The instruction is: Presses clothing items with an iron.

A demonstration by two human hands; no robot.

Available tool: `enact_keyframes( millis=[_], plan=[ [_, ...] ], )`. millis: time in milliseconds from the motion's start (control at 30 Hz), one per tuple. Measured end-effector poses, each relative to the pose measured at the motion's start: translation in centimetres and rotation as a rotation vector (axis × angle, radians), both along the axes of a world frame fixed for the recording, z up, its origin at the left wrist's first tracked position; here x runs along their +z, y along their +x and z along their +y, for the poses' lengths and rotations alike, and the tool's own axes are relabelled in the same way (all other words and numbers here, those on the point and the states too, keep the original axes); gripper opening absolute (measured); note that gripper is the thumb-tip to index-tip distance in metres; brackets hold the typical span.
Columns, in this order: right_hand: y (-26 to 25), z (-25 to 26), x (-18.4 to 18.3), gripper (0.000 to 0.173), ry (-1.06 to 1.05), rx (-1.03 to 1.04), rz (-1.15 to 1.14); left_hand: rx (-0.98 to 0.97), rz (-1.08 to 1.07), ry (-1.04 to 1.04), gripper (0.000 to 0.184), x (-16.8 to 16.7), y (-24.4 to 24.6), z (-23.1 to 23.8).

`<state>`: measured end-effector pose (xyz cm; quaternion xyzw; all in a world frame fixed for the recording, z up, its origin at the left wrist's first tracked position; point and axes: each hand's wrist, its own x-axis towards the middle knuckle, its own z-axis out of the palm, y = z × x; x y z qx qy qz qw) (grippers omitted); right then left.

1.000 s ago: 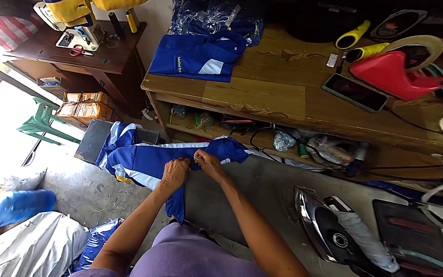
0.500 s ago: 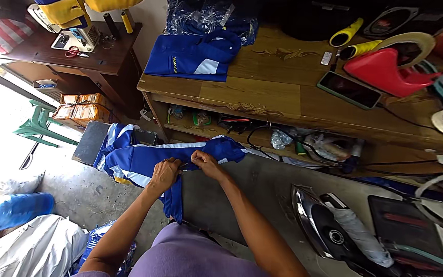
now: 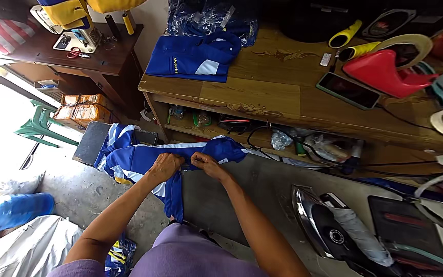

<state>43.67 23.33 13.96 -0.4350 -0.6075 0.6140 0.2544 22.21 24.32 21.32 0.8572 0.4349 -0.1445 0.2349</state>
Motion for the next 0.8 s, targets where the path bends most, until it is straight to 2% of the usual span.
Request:
enact_keyframes(
  millis=[133, 267, 467, 633, 800],
  plan=[
    [0.0, 0.0, -0.1, 0.016, -0.004, -0.004, 0.005, 0.019, 0.049, -0.027, 0.027, 0.5, 0.6, 0.1],
    [0.3, -0.1, -0.3, 0.015, -0.034, -0.057, 0.055, 0.038, 0.007, -0.022, 0.027, -0.4, 0.2, 0.0],
    [0.8, -2.2, -0.5, 0.016, -0.069, -0.266, 0.223, 0.14, -0.295, -0.04, 0.035, -1.8, -1.6, 0.7],
    [4.3, -10.1, 1.0, 0.028, -0.177, -0.285, 0.313, 0.238, -0.514, -0.059, 0.04, -1.3, 0.4, 3.0],
    [9.3, -20.5, 2.7, 0.032, -0.32, -0.26, 0.05, 0.353, -0.56, 0.024, 0.038, 0.8, 7.5, 8.5]
  ],
)
